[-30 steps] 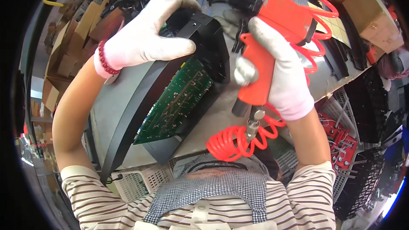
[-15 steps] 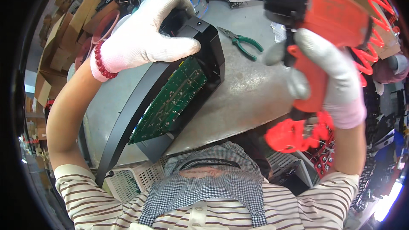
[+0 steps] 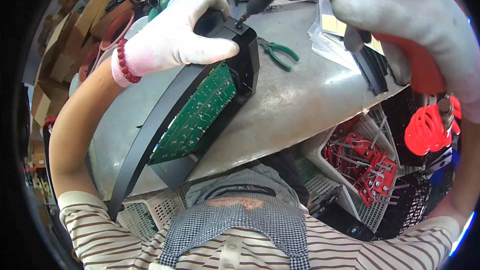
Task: The person assembles an electronic device using a pneumatic screwdriver. They secure a green circuit board into a black metal chassis, apply a label to the chassis, and attach a red plastic cover. The person also connects internal wires and secures components with screws.
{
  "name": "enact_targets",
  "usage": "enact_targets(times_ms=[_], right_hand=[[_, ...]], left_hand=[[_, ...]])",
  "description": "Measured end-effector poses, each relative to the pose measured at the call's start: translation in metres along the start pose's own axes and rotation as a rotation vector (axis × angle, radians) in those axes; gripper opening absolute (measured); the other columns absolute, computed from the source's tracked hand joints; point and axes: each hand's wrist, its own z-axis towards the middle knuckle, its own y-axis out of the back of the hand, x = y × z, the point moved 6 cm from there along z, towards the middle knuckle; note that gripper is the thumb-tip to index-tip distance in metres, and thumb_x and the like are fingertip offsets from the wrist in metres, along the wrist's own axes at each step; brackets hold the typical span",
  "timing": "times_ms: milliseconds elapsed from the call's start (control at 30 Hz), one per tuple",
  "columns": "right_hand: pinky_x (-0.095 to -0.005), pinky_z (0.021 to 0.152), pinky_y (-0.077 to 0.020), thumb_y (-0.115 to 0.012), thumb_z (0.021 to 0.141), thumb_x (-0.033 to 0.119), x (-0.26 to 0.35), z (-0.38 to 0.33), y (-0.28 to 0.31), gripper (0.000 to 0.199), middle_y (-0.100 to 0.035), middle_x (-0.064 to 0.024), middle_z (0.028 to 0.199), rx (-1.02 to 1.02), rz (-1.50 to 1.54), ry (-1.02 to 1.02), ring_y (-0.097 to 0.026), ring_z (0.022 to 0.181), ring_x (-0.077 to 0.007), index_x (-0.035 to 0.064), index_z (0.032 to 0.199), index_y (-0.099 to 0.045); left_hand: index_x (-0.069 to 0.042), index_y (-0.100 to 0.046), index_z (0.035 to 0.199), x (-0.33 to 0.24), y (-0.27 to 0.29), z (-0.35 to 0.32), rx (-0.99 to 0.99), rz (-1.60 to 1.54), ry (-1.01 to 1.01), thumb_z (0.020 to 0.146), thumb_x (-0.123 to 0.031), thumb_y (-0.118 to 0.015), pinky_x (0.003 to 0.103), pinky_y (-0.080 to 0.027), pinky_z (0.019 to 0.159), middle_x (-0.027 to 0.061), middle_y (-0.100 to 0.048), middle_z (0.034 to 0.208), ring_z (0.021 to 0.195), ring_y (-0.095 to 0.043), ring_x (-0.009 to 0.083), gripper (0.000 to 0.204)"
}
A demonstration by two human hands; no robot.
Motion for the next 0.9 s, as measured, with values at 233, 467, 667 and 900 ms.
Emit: enact_targets(times_ms=[233,467,667,900], right_hand=[[-0.0255,0.050,-0.0395,-0.062,0.089,0.027,0.031,0.007,-0.002,0.026,-0.061,-0.0036,0.066,0.153,-0.466,-0.104,-0.052,0.052,-0.0113,0.0030,0.097,-0.062],[-0.0232,0.046,-0.0375,-0.064,0.087,0.029,0.027,0.035,-0.009,0.025,-0.062,-0.0028,0.066,0.131,-0.631,-0.013,-0.050,0.048,-0.0085,0.0038,0.092,-0.064],[-0.0213,0.042,-0.0358,-0.066,0.086,0.030,0.000,0.019,0.013,0.026,-0.062,-0.0021,0.065,-0.059,-0.415,-0.019,-0.047,0.044,-0.0060,0.0045,0.088,-0.065],[-0.0190,0.048,-0.0396,-0.068,0.088,0.035,-0.163,0.024,-0.008,0.033,-0.065,-0.0011,0.078,-0.088,0.437,-0.167,-0.050,0.052,-0.0040,0.0069,0.105,-0.063]], left_hand=[[-0.005,-0.058,0.102,-0.020,-0.003,0.020,-0.005,-0.021,-0.154,0.074,-0.041,-0.074,0.035,-0.038,0.097,0.0118,-0.053,0.103,0.106,-0.050,0.0267,0.049],[-0.004,-0.059,0.106,-0.008,-0.003,0.009,0.035,-0.041,-0.029,0.074,-0.043,-0.074,0.036,-0.038,0.096,0.0124,-0.054,0.103,0.106,-0.050,0.0266,0.053],[-0.003,-0.058,0.108,-0.006,-0.002,0.011,-0.014,-0.029,-0.121,0.075,-0.046,-0.073,0.037,-0.038,0.098,0.0129,-0.054,0.106,0.108,-0.050,0.0264,0.056],[-0.003,-0.049,0.131,-0.039,0.030,-0.038,-0.142,0.015,-0.160,0.070,-0.023,-0.075,0.038,-0.033,0.109,0.0141,-0.050,0.129,0.126,-0.045,0.0275,0.069]])
